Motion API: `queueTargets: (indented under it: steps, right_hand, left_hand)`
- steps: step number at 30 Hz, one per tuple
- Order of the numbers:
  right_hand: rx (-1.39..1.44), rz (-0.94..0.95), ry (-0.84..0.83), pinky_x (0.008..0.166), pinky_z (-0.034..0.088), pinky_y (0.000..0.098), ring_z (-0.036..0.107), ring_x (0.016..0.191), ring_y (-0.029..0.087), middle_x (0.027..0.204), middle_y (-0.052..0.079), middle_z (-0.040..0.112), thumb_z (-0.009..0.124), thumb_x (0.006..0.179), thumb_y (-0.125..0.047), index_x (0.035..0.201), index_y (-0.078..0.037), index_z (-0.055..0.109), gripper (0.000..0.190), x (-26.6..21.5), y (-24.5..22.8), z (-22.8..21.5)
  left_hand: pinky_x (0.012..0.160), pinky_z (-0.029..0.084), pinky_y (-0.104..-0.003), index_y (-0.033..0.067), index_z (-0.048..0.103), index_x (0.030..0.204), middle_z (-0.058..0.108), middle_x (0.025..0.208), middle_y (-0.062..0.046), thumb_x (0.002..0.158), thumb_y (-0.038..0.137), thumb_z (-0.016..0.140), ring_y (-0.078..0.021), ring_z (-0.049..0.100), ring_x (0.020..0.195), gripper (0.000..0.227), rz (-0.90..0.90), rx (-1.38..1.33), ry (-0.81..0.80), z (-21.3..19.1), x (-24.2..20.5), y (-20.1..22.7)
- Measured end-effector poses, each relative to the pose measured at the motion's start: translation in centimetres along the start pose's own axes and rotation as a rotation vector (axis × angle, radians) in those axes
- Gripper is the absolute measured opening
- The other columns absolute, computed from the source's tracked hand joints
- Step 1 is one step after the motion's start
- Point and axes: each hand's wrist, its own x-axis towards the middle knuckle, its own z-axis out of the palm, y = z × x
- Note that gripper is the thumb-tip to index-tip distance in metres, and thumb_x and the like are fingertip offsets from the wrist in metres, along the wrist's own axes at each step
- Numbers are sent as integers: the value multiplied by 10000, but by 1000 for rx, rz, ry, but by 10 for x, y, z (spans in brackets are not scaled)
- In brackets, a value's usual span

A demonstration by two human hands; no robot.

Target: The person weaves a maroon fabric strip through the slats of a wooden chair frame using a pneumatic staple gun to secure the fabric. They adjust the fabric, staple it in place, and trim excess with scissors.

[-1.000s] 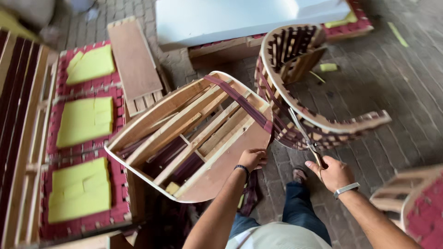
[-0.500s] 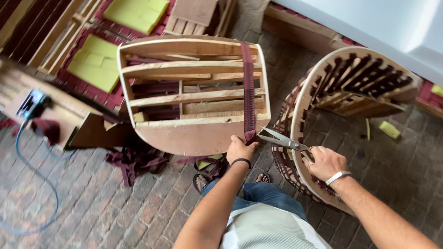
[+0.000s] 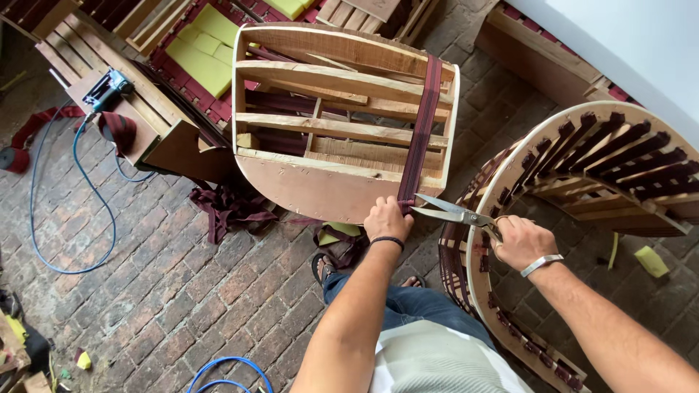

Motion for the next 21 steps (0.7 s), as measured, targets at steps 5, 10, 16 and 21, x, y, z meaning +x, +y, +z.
queueTargets:
  steps: [5, 10, 16, 21]
  right_hand:
    - [-47, -30, -9, 650, 591, 303, 708, 790, 173, 890, 17, 705, 802, 750, -369, 964, -136, 680, 340, 1, 14, -3]
    - [-101, -84, 20, 624, 578, 283, 701, 751, 166, 833, 30, 696, 811, 760, -346, 914, -115, 672, 311, 9, 23, 4]
    - [-130, -168, 100, 557, 547, 271, 668, 671, 142, 780, 23, 677, 787, 816, -234, 875, -117, 661, 182, 22, 10, 25]
    - [-135, -222, 36, 480, 522, 268, 627, 573, 152, 679, 26, 619, 791, 850, -361, 899, -81, 672, 308, 52, -20, 29]
  left_hand:
    - [853, 562, -467, 120, 703, 976, 716, 1084, -118, 855, 366, 725, -333, 701, 1013, 275, -14, -66, -48, 25, 0, -12]
    - [926, 555, -438, 113, 732, 1129, 754, 1156, -183, 934, 540, 696, -330, 707, 1057, 471, -199, -205, -301, 64, -8, -38]
    - [850, 600, -484, 103, 428, 1444, 684, 1285, -176, 746, 341, 824, -316, 728, 1019, 837, -725, -1027, -443, 95, -7, -49]
    - [874, 555, -390, 67, 651, 1224, 737, 1119, -141, 778, 388, 849, -240, 717, 972, 585, -344, -878, -225, 101, -6, -56]
